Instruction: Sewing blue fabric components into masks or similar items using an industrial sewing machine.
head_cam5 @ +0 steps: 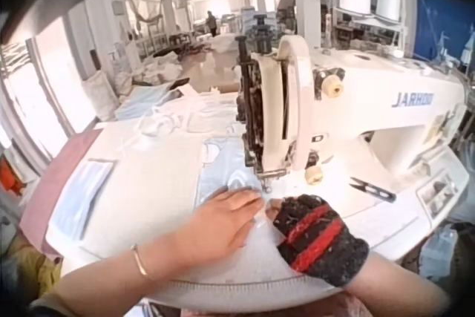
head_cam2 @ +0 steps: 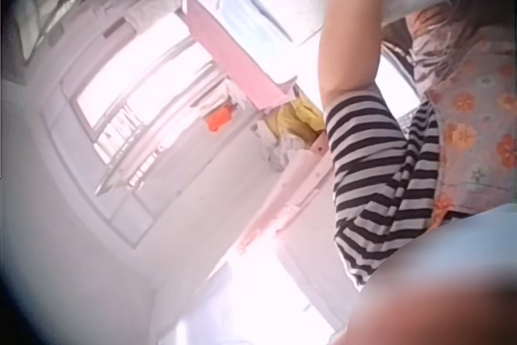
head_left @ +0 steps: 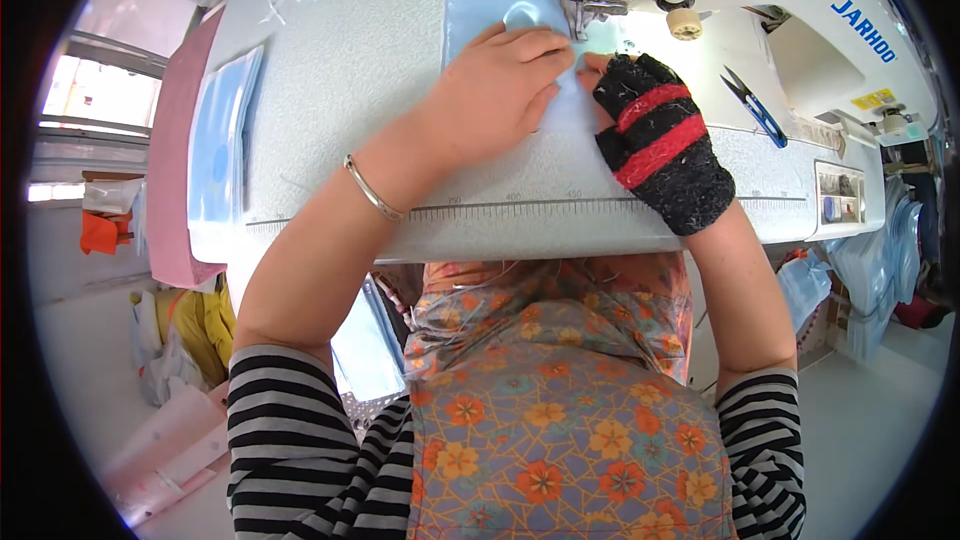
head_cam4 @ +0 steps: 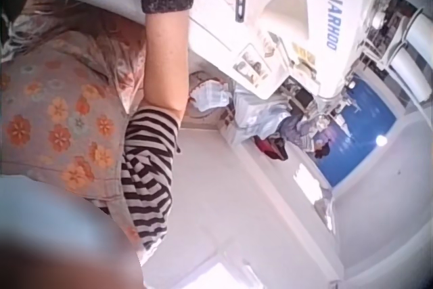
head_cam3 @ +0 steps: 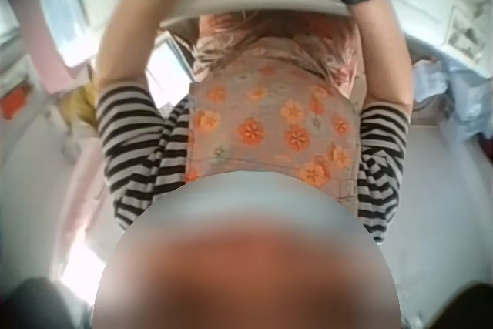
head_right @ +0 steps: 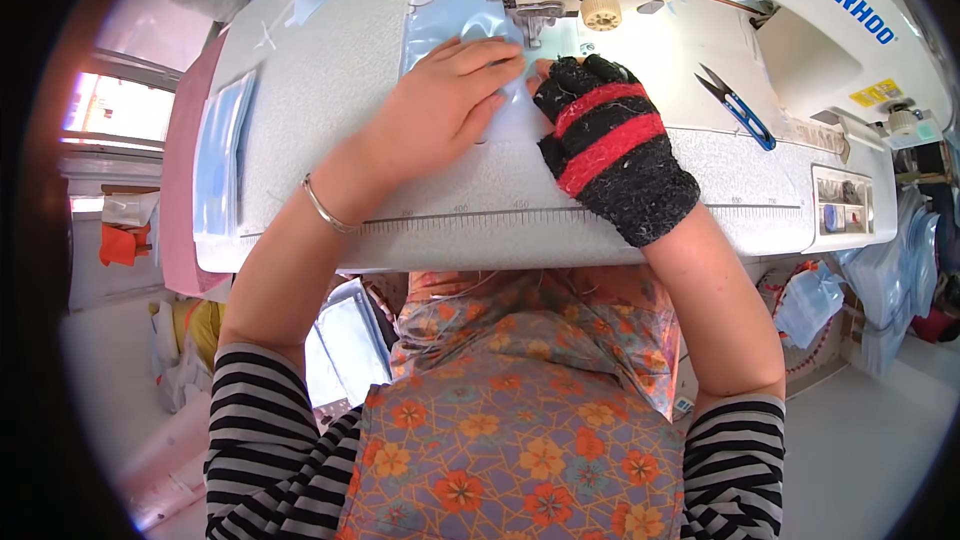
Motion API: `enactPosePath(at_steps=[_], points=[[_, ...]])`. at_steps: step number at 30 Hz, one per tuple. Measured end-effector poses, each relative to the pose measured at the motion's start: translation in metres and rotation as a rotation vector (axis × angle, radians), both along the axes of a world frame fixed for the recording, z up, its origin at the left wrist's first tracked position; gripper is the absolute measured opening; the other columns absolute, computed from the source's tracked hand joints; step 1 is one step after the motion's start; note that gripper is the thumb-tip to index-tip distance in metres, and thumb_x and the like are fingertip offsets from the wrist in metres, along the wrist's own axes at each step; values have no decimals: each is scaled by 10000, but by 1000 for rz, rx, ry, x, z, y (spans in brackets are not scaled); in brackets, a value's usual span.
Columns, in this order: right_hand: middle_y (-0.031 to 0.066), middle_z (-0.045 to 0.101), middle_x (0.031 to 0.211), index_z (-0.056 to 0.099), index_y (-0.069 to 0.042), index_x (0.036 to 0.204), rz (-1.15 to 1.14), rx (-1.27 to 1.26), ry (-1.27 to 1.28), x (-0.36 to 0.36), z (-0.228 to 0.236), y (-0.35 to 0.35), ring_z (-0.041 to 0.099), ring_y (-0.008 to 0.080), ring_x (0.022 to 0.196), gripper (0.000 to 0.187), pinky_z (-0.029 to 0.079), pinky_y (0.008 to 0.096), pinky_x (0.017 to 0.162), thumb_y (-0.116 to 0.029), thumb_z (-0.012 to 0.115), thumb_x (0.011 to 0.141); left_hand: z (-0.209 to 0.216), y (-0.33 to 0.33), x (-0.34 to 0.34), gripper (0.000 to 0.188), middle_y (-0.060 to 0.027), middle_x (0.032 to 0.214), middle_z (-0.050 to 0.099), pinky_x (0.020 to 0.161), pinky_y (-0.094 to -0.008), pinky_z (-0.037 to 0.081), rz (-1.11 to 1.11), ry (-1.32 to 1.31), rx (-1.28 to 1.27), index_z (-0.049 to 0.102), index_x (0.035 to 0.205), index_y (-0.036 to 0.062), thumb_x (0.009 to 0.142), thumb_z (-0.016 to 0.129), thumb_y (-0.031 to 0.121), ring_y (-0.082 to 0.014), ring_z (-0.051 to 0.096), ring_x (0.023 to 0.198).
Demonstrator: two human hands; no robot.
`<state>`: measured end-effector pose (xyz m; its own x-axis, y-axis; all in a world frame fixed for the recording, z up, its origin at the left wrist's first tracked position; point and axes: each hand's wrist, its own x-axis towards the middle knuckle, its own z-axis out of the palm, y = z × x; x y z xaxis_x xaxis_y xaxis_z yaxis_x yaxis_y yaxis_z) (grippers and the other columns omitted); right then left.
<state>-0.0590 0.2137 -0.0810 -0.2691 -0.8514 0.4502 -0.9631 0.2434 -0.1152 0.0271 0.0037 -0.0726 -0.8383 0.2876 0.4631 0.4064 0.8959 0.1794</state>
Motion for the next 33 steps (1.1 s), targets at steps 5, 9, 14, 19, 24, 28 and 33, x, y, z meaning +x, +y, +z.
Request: enactPosePath(at_steps=[5,9,14,19,24,28,33], points=[[146,611,1225,616,-35,1164,-20,-39,5,-1,-4,-4,576,340,1114,374,443,454,999,-36,597,790,-1,-13,-10,302,-111,1229,614,977,-413,463,-121,12,22,628,1151,43,851,616,72,-297,601,1104],[149,613,1218,621,-42,1160,-27,-46,-8,4,0,-5,578,346,1104,351,451,454,980,-40,608,809,1,-10,-9,309,-109,1231,619,968,-403,470,-79,6,-44,623,1159,29,854,610,75,-279,602,1117],[148,616,1216,627,-54,1158,-28,-22,-45,3,5,-7,582,350,1101,350,458,455,976,-39,620,808,6,-1,-2,353,-111,1238,626,950,-397,488,27,-17,-99,608,1176,-9,843,622,105,-257,601,1145],[156,624,1212,634,-43,1146,-50,-93,-51,-2,0,-4,592,357,1101,322,477,442,966,-24,607,826,2,15,9,399,-147,1278,612,958,-408,494,103,-20,-106,602,1199,-24,838,633,143,-300,599,1174],[153,635,1197,642,-34,1129,-7,-106,-71,-6,-7,-4,596,361,1096,294,486,438,961,-11,582,842,-1,35,19,441,-151,1368,562,1000,-383,490,193,-91,-164,561,1290,-7,894,601,183,-311,573,1224],[151,643,1190,649,-33,1112,8,-106,-85,-6,-7,-1,609,353,1084,275,500,432,945,1,560,854,-2,48,25,444,-264,1305,570,1007,-430,466,170,-39,-69,591,1199,-94,862,629,192,-367,580,1196],[152,643,1188,651,-38,1113,-17,-80,-164,-5,-3,1,613,351,1078,299,501,428,948,8,564,831,0,56,28,477,-268,1306,558,1028,-427,451,171,-43,-34,568,1214,-124,852,640,179,-371,562,1211]])
